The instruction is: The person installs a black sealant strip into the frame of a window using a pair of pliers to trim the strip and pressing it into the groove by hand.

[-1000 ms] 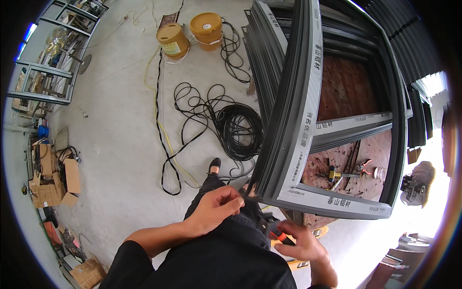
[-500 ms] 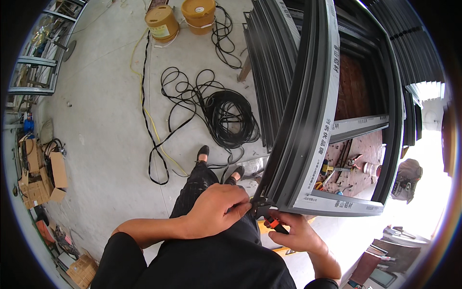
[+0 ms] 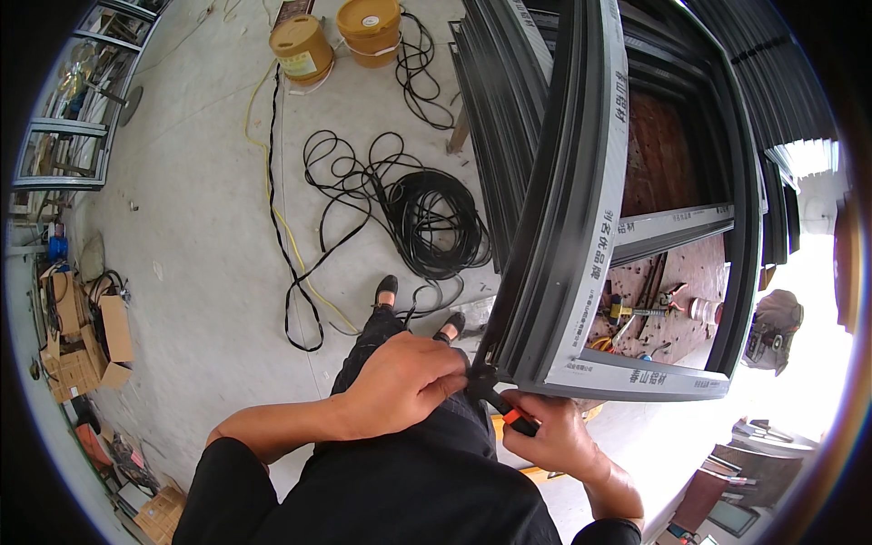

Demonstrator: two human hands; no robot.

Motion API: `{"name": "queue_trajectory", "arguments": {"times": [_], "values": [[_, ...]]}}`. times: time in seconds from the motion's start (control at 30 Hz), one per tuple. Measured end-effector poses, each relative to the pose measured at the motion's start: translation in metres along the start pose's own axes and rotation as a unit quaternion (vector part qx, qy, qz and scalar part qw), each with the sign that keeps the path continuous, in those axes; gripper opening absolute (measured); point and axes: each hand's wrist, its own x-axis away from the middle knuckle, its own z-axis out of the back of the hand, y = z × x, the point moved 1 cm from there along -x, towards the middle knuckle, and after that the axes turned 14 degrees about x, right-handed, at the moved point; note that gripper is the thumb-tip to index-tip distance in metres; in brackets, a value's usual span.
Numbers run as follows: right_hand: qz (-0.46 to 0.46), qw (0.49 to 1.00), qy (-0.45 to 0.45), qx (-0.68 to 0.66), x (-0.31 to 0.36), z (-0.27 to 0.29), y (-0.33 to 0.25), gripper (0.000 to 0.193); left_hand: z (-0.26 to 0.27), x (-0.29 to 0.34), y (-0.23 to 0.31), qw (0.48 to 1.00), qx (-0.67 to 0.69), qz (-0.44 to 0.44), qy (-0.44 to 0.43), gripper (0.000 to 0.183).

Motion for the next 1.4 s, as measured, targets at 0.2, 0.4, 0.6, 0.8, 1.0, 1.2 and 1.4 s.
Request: {"name": "queue_trajectory", "arguments": {"times": [0.2, 0.4, 0.6, 0.8, 1.0, 1.2, 1.4], "values": [[-0.089, 0.99, -0.008, -0.105, 0.058, -0.03, 0.062, 0.032, -0.006, 0.005, 0.004, 0.998, 0.027, 0.051, 0.009, 0.01], [-0.457, 0.812, 0.094, -0.351, 0.118, -0.085, 0.218, 0.017, -0.016, 0.016, -0.001, 0.892, 0.358, 0.276, 0.034, 0.013], [-0.433, 0.839, 0.323, -0.06, 0.123, -0.07, 0.299, 0.02, -0.03, 0.014, 0.007, 0.818, 0.471, 0.327, 0.045, 0.025], [-0.141, 0.962, 0.172, -0.16, 0.067, -0.103, 0.151, 0.034, -0.038, 0.012, 0.012, 0.788, 0.514, 0.335, 0.055, 0.021], [0.047, 0.939, 0.135, -0.313, 0.007, -0.115, 0.031, 0.045, -0.038, 0.013, 0.014, 0.786, 0.523, 0.325, 0.065, 0.022], [-0.003, 0.921, 0.18, -0.345, 0.013, -0.123, 0.021, 0.017, -0.02, -0.002, 0.004, 0.831, 0.457, 0.316, 0.022, 0.031], [0.002, 0.867, -0.001, -0.498, 0.015, -0.118, 0.02, 0.014, -0.013, -0.017, -0.014, 0.88, 0.365, 0.302, -0.034, 0.023]]}}
